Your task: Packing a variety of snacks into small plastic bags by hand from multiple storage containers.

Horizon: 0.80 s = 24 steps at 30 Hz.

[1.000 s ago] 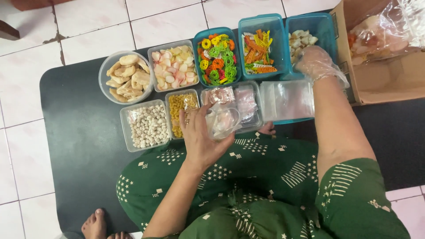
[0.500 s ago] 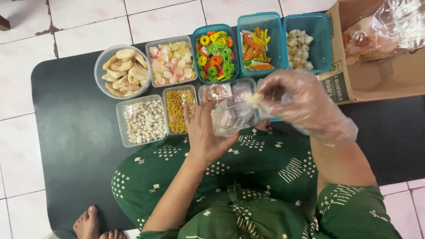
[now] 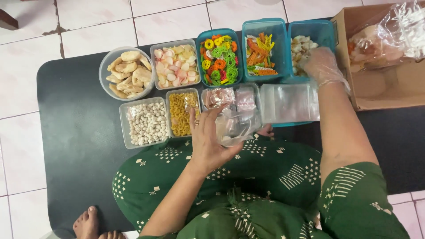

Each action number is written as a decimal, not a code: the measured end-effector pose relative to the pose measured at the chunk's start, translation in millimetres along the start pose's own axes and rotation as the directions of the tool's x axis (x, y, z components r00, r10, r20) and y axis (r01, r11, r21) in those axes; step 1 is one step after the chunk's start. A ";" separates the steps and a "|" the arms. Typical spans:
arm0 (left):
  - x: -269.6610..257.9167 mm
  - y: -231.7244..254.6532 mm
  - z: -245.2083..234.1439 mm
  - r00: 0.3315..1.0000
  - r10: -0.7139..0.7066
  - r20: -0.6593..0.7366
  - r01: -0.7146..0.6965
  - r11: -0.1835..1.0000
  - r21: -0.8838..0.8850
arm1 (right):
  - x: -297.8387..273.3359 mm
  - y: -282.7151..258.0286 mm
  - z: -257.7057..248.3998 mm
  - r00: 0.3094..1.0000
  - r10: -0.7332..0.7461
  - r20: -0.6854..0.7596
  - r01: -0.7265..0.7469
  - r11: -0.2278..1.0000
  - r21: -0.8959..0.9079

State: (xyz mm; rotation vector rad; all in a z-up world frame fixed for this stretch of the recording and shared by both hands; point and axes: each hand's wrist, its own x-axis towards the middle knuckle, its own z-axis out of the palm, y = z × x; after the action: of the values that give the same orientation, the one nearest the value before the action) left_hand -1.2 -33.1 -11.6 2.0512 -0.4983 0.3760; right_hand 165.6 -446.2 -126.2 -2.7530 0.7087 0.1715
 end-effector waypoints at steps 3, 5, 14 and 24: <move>3.3 -0.9 2.8 1.000 -0.010 0.003 0.010 1.000 -0.012 | 26.2 11.1 26.7 0.969 -0.073 0.234 0.124 0.969 -0.211; 2.3 -5.7 5.5 1.000 0.002 0.008 -0.002 1.000 0.012 | 32.6 3.6 28.5 0.966 0.001 0.257 0.062 0.969 -0.238; -0.4 -7.4 2.2 1.000 -0.013 0.023 0.013 1.000 0.008 | 30.0 9.0 50.7 0.988 -0.058 0.141 0.102 0.939 -0.328; -1.0 -9.0 -4.1 0.999 0.003 0.053 -0.011 0.990 0.141 | -197.0 -117.8 -141.7 0.910 -0.414 -0.028 0.233 0.454 0.860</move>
State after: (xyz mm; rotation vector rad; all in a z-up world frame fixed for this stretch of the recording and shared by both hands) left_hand 2.2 -25.3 -16.7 2.2019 -0.5238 0.3710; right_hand 57.4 -302.2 74.6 -1.7928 0.0952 -0.0191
